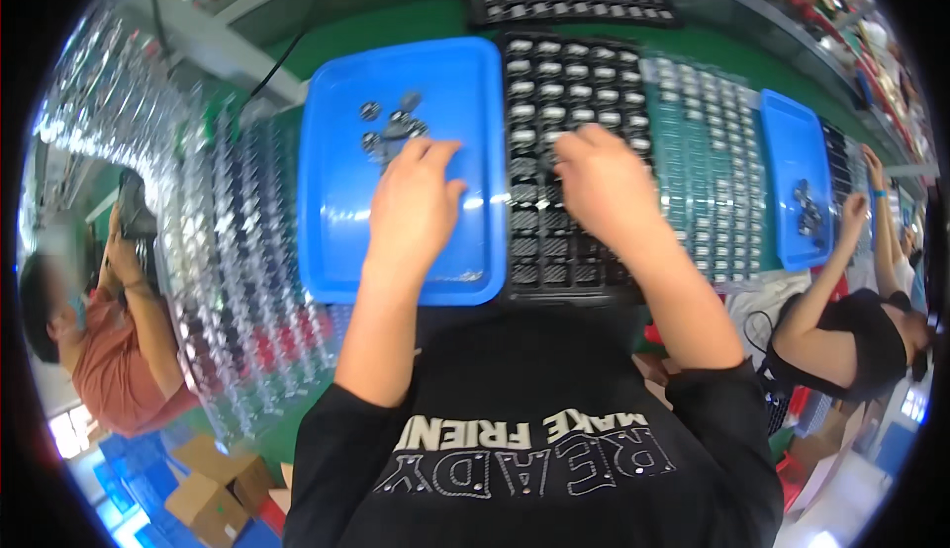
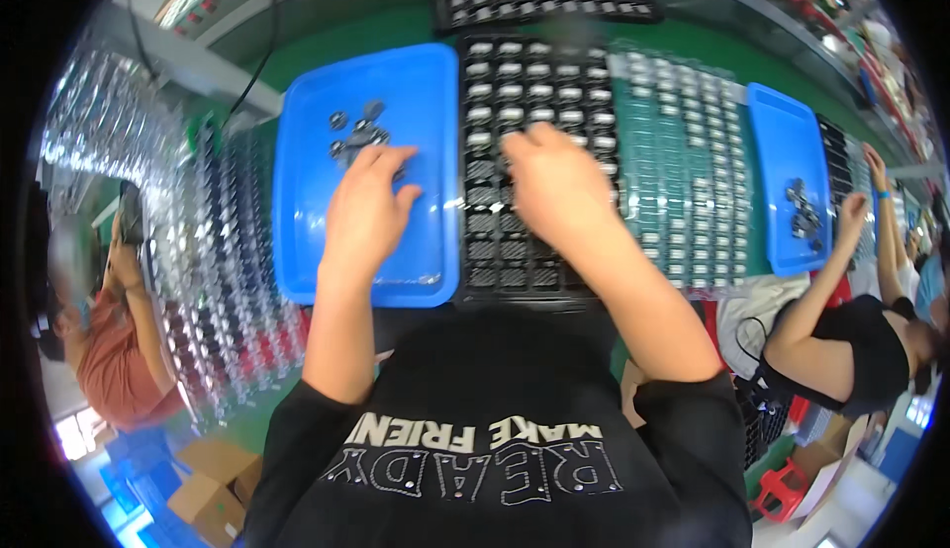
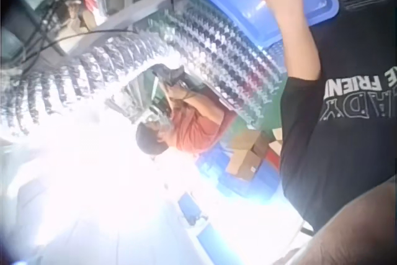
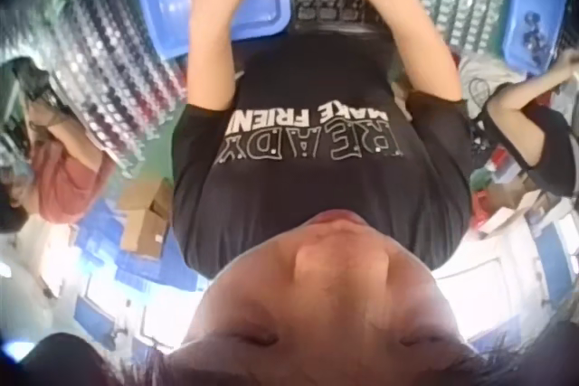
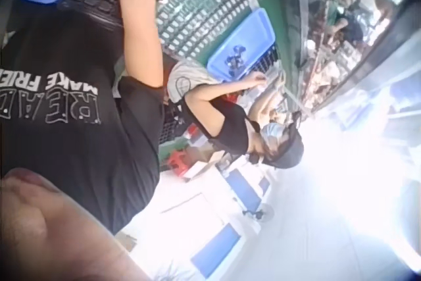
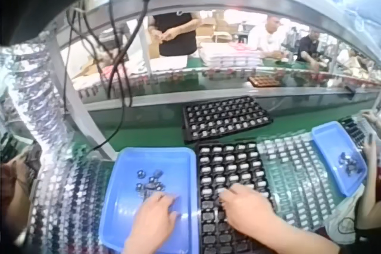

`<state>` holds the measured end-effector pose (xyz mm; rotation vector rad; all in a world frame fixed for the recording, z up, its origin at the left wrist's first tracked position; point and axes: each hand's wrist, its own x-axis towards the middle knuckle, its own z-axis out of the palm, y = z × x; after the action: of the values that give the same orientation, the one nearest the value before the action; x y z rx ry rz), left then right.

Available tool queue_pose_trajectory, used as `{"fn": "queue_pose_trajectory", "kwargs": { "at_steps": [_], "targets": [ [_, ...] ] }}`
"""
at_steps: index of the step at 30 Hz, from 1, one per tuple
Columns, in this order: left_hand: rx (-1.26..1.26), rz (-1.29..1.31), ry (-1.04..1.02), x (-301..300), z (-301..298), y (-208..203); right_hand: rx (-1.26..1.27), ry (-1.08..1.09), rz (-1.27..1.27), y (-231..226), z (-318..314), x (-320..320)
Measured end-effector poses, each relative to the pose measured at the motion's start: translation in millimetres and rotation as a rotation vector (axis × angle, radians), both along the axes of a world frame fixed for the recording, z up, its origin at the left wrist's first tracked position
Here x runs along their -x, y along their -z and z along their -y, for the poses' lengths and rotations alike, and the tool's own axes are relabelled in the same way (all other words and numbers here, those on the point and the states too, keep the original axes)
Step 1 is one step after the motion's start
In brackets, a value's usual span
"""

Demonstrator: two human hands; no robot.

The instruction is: Picking electronic camera/sensor components from a blue tray and placing them into a black sorting grid tray.

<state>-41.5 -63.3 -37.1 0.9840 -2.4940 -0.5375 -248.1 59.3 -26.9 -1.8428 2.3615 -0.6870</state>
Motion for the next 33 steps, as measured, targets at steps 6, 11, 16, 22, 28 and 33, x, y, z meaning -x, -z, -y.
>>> {"fn": "queue_pose_trajectory", "kwargs": {
  "at_steps": [6,11,16,22,28,33],
  "targets": [
    [-0.093,0.127,-0.152,12,-1,-2,-0.18,-0.069,0.02,-10,15,14],
    [-0.122,0.207,-0.301,-2,-11,-10,0.066,0.418,0.111,-11,-12,123],
    [-0.182,-0.029,-0.245,-17,-18,-8,0.003,0.623,0.155,29,-39,199],
    [-0.551,-0.483,-0.208,-35,-20,8,0.018,0.505,0.309,51,-36,219],
    [-0.746,-0.77,0.086,-22,-20,-10,-0.033,0.409,0.185,32,-56,224],
    [-1.14,-1.147,0.163,-23,-34,-25,0.108,0.443,0.515,13,-35,174]
  ]
}}
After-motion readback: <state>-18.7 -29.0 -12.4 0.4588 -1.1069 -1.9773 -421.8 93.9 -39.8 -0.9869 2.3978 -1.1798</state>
